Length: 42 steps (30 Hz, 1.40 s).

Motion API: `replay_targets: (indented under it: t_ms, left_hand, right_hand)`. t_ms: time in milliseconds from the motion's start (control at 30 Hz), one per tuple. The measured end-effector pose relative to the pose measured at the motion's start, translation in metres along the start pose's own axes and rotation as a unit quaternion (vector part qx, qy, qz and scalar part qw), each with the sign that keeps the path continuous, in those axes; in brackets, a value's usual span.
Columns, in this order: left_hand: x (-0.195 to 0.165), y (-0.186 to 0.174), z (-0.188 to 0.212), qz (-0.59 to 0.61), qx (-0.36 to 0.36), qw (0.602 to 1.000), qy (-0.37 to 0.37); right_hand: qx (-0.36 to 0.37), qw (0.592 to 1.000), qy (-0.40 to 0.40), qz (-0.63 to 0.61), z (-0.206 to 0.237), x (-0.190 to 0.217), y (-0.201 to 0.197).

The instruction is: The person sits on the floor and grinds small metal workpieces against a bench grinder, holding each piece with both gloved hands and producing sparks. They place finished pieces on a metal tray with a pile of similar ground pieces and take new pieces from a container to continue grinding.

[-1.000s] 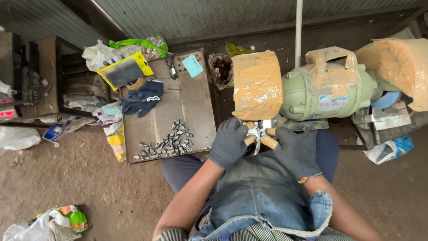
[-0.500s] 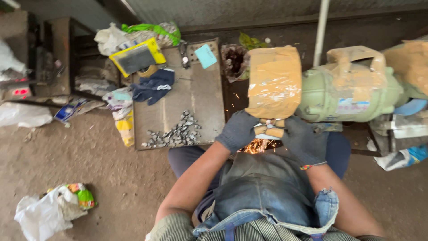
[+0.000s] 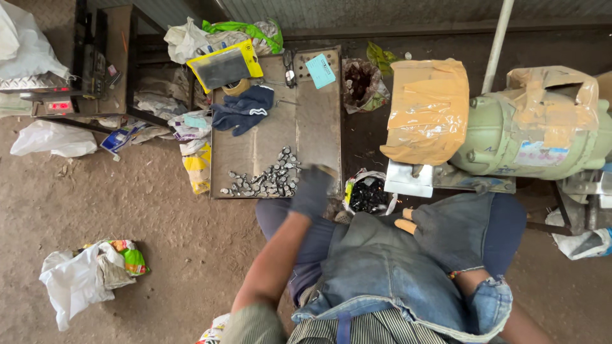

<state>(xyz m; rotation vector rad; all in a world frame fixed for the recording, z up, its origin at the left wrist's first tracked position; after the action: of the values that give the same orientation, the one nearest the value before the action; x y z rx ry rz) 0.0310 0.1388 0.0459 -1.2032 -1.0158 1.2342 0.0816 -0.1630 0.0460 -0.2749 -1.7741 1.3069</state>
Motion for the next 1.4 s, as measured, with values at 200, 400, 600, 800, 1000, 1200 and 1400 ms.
replay_targets:
  t_ms: [200,400,600,800,1000,1200,1400]
  left_hand:
    - [0.056,0.000,-0.001,-0.098,-0.103,0.990,-0.003]
    - [-0.034,-0.025,0.007,0.442,-0.049,0.892,-0.079]
    - [-0.100,-0.069,0.009,0.699,-0.074,0.709,0.046]
    - [-0.085,-0.068,-0.045,0.280,-0.265,0.916,0.110]
    - [-0.072,-0.051,-0.079,0.305,-0.212,0.914,0.164]
    - [-0.061,-0.033,-0.095,0.348,-0.196,0.886,0.235]
    - [-0.058,-0.018,-0.096,0.325,-0.175,0.899,0.236]
  right_hand:
    - [0.011,0.999,0.035,-0.027,-0.002,0.026,-0.020]
    - [0.008,0.993,0.007,-0.120,-0.015,0.058,-0.062]
    - [0.012,0.976,0.002,-0.217,-0.026,0.060,-0.084]
    - [-0.084,0.982,0.170,-0.007,-0.037,0.046,-0.080]
    - [-0.090,0.983,0.125,-0.099,-0.047,0.032,-0.070]
    - [-0.080,0.992,0.083,0.045,-0.057,0.029,-0.082]
    - [-0.115,0.985,0.120,0.047,-0.064,0.030,-0.084]
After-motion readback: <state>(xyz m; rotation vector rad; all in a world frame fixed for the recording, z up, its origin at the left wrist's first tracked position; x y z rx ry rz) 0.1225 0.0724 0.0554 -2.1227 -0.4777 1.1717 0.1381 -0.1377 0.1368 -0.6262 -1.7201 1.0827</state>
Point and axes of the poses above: each hand's wrist, its own z-axis away from the middle knuckle, its own y-axis out of the palm, x = y × z, the point moved 1 cm from there along -z, towards the middle knuckle, and after that the axes turned 7 degrees about y, right-handed, at the moved point
